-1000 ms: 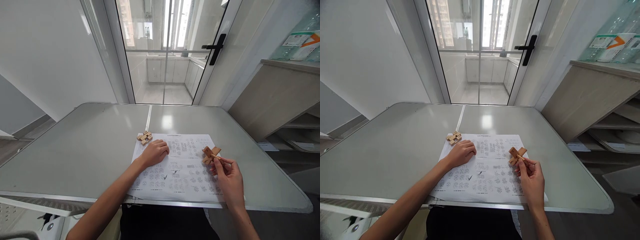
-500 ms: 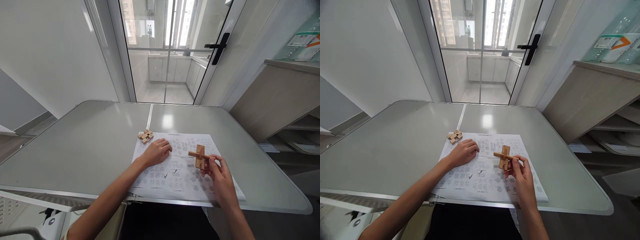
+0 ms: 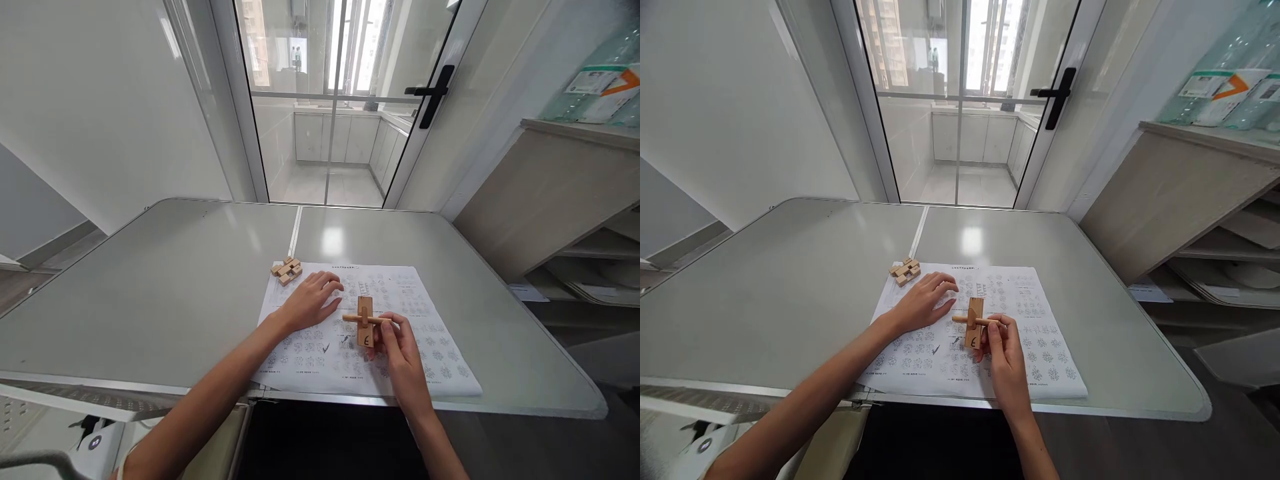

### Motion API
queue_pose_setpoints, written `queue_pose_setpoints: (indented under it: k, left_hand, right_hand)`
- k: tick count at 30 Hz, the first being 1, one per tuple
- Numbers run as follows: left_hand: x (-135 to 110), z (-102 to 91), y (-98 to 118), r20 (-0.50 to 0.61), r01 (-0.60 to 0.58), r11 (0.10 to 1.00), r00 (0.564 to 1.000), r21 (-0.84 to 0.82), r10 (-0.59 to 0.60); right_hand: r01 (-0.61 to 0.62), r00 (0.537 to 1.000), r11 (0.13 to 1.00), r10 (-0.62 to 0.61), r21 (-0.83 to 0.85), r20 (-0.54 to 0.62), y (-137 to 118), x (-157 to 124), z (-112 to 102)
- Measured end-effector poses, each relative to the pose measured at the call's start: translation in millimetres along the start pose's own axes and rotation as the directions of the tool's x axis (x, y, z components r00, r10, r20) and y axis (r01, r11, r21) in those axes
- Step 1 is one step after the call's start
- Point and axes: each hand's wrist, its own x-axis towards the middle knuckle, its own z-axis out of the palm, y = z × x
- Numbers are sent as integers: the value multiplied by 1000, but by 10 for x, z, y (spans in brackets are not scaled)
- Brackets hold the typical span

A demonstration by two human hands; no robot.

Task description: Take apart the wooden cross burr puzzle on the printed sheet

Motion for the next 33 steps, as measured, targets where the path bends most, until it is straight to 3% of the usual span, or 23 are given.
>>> queue_pose_setpoints:
  k: [33]
  left_hand:
    - [41,9,84,28,-5,998,1000,-57,7]
  right_hand:
    - [38,998,997,-34,-72,55,-25,9,61]
